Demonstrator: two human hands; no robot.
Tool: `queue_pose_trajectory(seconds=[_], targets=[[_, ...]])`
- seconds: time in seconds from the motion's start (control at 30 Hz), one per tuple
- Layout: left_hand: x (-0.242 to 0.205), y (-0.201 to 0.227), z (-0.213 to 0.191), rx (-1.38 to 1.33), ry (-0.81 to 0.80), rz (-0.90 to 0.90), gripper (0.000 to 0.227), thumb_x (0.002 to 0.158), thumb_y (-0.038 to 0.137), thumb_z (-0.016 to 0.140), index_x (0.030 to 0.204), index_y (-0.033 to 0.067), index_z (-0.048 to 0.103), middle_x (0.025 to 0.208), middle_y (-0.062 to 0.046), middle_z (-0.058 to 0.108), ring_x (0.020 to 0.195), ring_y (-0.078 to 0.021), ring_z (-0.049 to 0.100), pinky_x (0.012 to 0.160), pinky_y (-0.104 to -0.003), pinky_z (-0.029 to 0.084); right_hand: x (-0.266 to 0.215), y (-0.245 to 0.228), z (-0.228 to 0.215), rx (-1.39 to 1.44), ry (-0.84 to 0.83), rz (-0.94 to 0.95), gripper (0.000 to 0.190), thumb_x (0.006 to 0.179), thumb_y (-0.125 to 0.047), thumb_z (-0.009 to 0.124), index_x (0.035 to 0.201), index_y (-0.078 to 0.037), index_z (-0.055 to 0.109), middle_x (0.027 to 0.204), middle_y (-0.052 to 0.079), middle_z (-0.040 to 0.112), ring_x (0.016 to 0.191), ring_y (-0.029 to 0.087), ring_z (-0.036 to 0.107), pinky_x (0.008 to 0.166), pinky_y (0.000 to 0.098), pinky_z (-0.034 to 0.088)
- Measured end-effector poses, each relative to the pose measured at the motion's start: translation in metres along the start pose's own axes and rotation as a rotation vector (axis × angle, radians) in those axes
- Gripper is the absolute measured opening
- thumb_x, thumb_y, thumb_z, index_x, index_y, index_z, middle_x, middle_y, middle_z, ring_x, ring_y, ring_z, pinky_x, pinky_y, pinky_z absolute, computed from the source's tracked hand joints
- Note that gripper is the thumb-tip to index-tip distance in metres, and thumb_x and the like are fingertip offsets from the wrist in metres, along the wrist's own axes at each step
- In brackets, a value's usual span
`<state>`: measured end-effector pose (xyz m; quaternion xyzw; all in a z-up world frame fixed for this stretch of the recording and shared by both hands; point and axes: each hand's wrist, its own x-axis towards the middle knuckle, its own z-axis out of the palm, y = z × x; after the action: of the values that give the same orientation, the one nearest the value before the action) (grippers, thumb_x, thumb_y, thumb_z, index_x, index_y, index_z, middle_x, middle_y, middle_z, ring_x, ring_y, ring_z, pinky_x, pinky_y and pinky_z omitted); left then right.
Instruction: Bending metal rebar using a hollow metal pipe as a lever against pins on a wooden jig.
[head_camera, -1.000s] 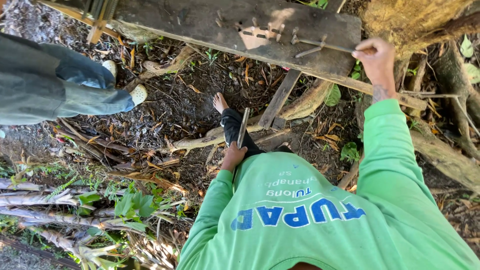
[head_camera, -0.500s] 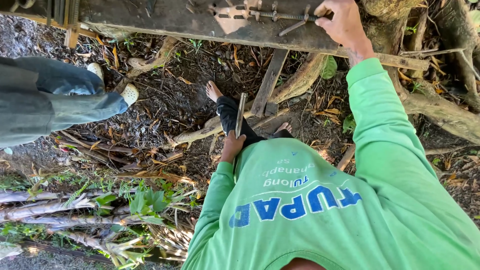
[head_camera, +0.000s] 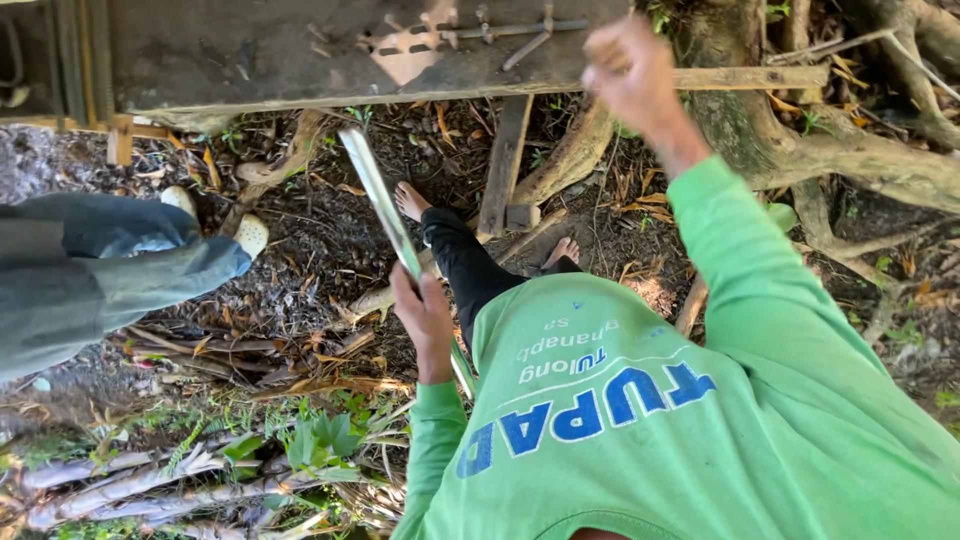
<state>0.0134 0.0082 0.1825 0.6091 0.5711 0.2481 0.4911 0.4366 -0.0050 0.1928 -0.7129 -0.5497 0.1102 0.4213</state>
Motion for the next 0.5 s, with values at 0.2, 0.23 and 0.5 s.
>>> queue_pose_trajectory(seconds=[0.2, 0.23, 0.5], targets=[[0.024, 0.118, 0.062, -0.737, -0.133, 0.551, 0.024, 0.11, 0.019, 0.053, 0.131, 0.008, 0.049, 0.091, -0.004, 0.062, 0.067, -0.0105, 0.057, 0.054, -0.028, 0.054, -0.121, -0.109, 0.047, 0.65, -0.546, 0.142, 0.052, 0.096, -0.04, 0.068, 0.135, -0.007, 0.058, 0.116, 0.011, 0.067, 0.109, 0.018, 0.065, 0.096, 0.0384, 0.055], [0.021, 0.144, 0.073, -0.822, -0.298, 0.558, 0.026, 0.109, 0.021, 0.054, 0.13, 0.0079, 0.049, 0.097, -0.005, 0.062, 0.077, -0.0128, 0.06, 0.064, -0.031, 0.056, -0.135, -0.099, 0.052, 0.722, -0.475, 0.134, 0.045, 0.099, -0.032, 0.068, 0.133, -0.005, 0.059, 0.116, 0.012, 0.065, 0.107, 0.018, 0.064, 0.094, 0.0373, 0.055], [0.203, 0.146, 0.151, 0.406, -0.045, 1.145, 0.011, 0.106, 0.013, 0.063, 0.113, 0.0153, 0.07, 0.109, -0.006, 0.07, 0.108, -0.0247, 0.061, 0.088, -0.043, 0.05, -0.219, 0.034, -0.075, 0.056, 0.228, 0.426, 0.006, 0.099, -0.004, 0.07, 0.102, 0.001, 0.069, 0.076, 0.004, 0.065, 0.056, 0.007, 0.059, 0.041, 0.0253, 0.051]])
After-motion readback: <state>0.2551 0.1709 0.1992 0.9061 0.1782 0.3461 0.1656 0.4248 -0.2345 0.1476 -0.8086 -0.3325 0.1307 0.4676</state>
